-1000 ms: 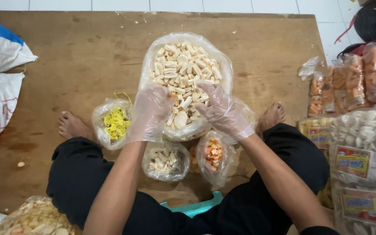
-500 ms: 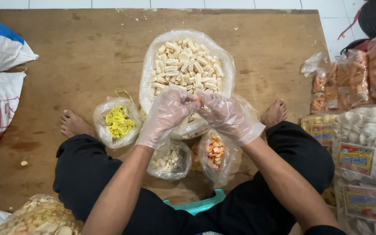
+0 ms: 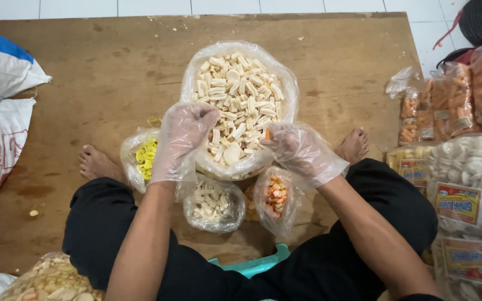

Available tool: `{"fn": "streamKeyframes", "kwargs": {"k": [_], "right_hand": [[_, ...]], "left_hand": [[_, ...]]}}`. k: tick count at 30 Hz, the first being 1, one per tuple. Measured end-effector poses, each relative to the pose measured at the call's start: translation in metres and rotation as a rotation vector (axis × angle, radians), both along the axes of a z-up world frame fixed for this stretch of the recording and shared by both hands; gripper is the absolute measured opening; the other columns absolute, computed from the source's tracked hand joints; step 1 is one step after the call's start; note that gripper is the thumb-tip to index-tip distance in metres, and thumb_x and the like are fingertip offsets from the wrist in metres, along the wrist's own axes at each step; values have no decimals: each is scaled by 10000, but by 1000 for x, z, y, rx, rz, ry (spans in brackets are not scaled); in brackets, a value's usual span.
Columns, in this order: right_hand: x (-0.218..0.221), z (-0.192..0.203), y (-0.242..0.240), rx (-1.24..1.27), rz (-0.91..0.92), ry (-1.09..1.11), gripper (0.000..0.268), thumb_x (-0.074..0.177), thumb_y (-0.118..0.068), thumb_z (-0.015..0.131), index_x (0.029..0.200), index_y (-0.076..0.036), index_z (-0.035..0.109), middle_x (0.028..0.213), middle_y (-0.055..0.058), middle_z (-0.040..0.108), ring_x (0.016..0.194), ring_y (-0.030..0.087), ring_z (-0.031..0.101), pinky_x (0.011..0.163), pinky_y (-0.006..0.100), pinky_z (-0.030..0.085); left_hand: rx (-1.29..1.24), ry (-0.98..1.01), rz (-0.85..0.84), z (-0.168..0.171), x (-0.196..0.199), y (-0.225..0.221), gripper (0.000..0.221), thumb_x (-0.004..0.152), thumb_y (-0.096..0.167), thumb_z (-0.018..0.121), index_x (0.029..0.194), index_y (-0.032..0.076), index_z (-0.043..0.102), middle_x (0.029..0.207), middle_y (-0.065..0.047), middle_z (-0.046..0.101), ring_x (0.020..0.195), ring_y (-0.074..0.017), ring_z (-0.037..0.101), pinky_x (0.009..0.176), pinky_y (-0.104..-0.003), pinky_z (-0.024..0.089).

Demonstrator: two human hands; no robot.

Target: Sorting various snack items from a large central bag into smaller plastic bags by hand.

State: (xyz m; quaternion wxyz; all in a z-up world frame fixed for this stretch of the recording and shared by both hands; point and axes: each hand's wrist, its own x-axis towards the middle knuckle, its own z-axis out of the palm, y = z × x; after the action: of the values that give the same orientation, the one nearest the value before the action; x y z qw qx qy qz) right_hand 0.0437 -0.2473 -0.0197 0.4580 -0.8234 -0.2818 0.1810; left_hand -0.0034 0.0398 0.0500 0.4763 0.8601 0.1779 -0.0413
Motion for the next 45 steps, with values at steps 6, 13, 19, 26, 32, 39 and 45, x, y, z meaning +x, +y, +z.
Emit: {"fn": "streamKeyframes", "kwargs": {"k": [6, 13, 19, 26, 32, 39, 45], "right_hand": [[8, -32, -22, -162, -19, -280, 194, 941, -343, 621, 866, -165, 635, 777, -15, 601, 774, 195, 663, 845, 335, 523], [18, -48, -24, -335, -43, -562, 182, 928, -409, 705, 829, -272, 637, 757, -95, 609, 763, 136, 661, 699, 281, 513], [19, -43, -33, -242, 188, -774, 426, 945, -11, 659, 1361, -106, 656, 1348, 68, 681, 1200, 190, 676, 1098, 306, 515], [34, -16, -79, -1702, 619, -1517, 780, 1005, 29, 317, 1637, -137, -110, 1706, 37, -185, 1571, 196, -34, 1277, 370, 33], [-21, 75, -45, -724, 207, -479, 27, 809, -124, 669, 799, -113, 692, 578, -62, 488, 521, 77, 521, 632, 186, 510], [-3, 79, -28, -936, 511, 138, 126, 788, -159, 610, 718, -158, 506, 668, 3, 503, 615, 166, 443, 589, 361, 365], [3, 72, -17, -313, 350, -231, 369, 861, -323, 763, 1150, -95, 741, 1152, 81, 766, 1024, 223, 710, 1032, 382, 500]], "left_hand": [[178, 8, -97, -18, -14, -17, 204, 886, 332, 624, 834, 239, 799, 848, -48, 762, 958, -320, 715, 776, -460, 562], [942, 222, -245, -170, 21, -3, 168, 846, 290, 675, 789, 198, 803, 733, 3, 737, 759, -241, 748, 667, -399, 612], [519, 103, -311, -183, 29, -20, 182, 881, 280, 639, 849, 169, 780, 787, -18, 730, 792, -242, 739, 700, -390, 606], [-129, -63, -381, -209, 16, -16, 212, 933, 265, 586, 938, 126, 746, 867, -48, 720, 843, -245, 726, 750, -377, 596], [-634, -191, -395, -218, 17, -11, 240, 975, 252, 543, 1009, 91, 719, 931, -73, 712, 883, -247, 715, 789, -367, 589], [-1238, -389, -380, -219, 13, 1, 280, 1027, 236, 490, 1098, 48, 685, 1012, -104, 702, 933, -249, 702, 839, -354, 579], [-1724, -563, -364, -219, 15, 22, 314, 1069, 223, 448, 1169, 13, 657, 1076, -129, 695, 973, -252, 692, 879, -344, 572]]}}
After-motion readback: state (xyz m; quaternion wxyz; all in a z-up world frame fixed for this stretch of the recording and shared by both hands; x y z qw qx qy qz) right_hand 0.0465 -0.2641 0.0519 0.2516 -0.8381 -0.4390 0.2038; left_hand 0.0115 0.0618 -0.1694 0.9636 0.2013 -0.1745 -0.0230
